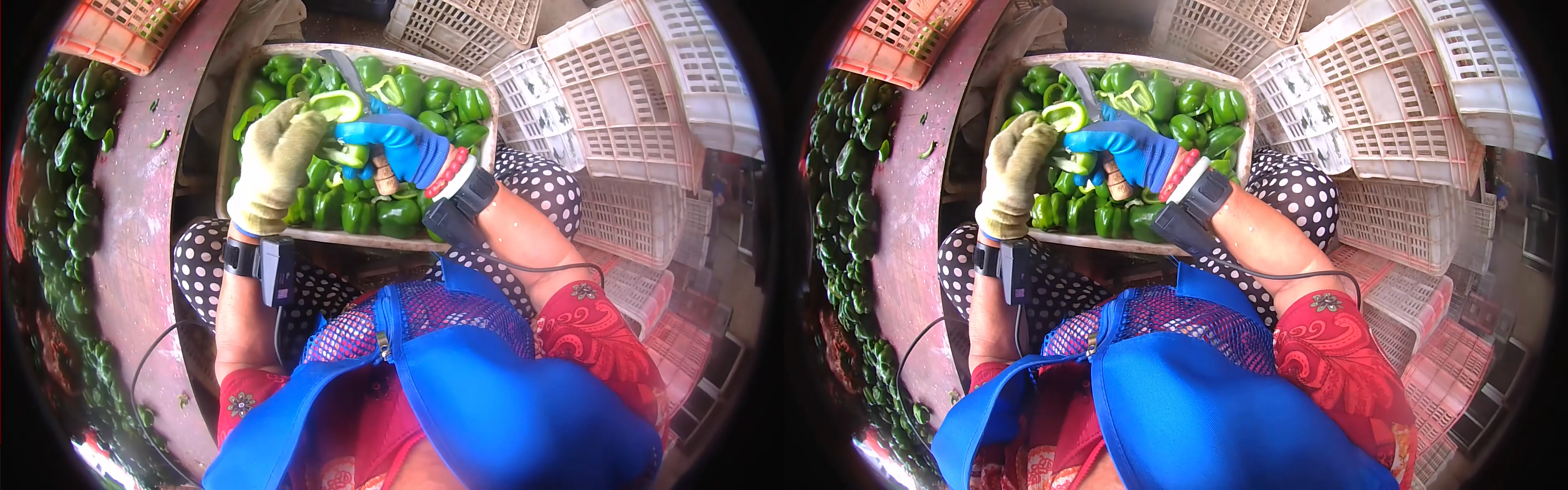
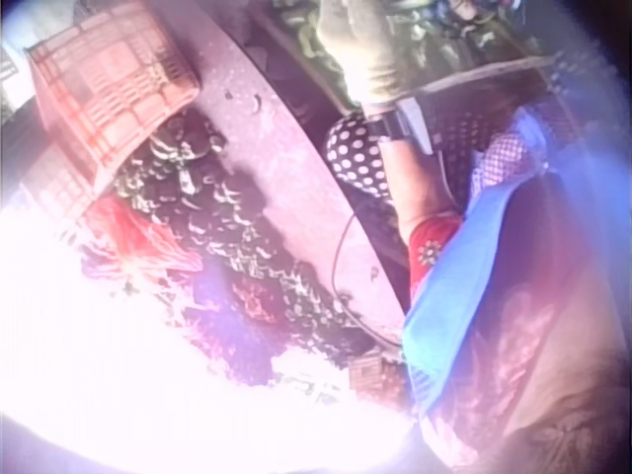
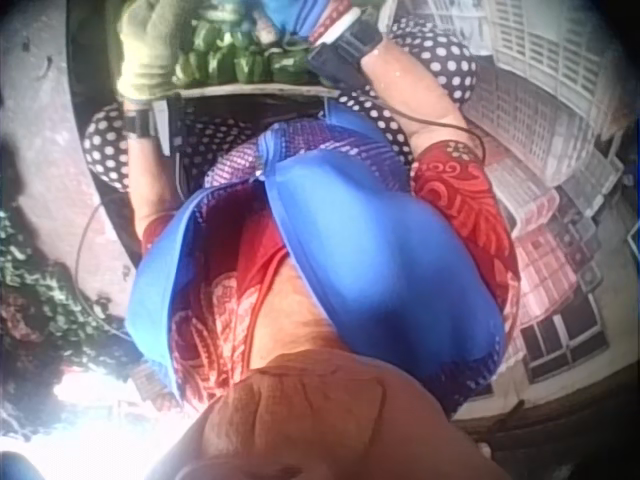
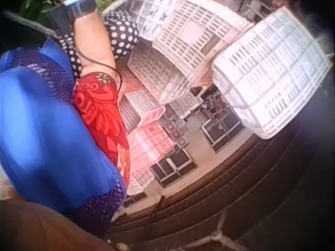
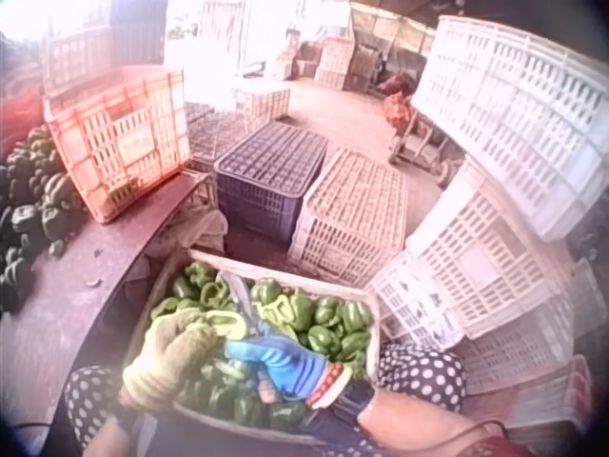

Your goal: Use a knife to cut off the stems and process green peppers.

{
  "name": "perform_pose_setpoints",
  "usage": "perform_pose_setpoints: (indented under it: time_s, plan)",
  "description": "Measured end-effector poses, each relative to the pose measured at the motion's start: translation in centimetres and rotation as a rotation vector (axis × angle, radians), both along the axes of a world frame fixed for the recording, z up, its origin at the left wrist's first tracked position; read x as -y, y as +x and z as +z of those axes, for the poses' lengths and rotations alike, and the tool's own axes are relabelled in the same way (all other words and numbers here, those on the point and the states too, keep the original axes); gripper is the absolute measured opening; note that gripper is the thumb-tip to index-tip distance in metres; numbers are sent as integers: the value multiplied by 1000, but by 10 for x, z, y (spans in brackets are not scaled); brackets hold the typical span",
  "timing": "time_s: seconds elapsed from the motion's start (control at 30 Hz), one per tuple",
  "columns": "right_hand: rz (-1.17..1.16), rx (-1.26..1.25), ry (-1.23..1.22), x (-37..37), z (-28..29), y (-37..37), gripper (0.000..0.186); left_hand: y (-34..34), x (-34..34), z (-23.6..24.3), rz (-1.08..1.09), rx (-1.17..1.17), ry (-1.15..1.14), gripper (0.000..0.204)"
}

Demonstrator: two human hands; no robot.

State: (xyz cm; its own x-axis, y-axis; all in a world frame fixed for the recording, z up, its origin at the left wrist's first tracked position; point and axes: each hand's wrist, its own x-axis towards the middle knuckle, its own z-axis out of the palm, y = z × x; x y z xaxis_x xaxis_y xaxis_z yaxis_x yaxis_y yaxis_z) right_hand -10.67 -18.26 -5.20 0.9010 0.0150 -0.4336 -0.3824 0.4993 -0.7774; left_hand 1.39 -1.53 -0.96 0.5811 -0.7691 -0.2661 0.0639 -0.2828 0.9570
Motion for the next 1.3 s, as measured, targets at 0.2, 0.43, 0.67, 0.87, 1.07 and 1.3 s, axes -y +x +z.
perform_pose_setpoints:
  time_s: [0.2, 0.43, 0.67, 0.87, 1.07, 1.3]
  plan:
    - [-185, 123, 239, -24, 4, 14, 32, -1, 3, -26, 402, -450, -607, 22]
    - [66, 134, -1481, -43, -29, 43, 56, 36, -130, 35, 724, -66, -607, 31]
    - [362, 71, -1324, -58, -54, 55, 68, -43, -304, 56, 774, 470, 857, 36]
    - [87, 195, -1473, -67, -84, 97, 83, -43, -327, 34, 907, 458, 911, 23]
    - [204, 7, -1599, -69, -103, 91, 78, 76, -324, 5, 1178, 851, 626, 38]
    - [178, 108, -1415, -68, -79, 82, 66, 259, -398, -17, 941, 740, 975, 91]
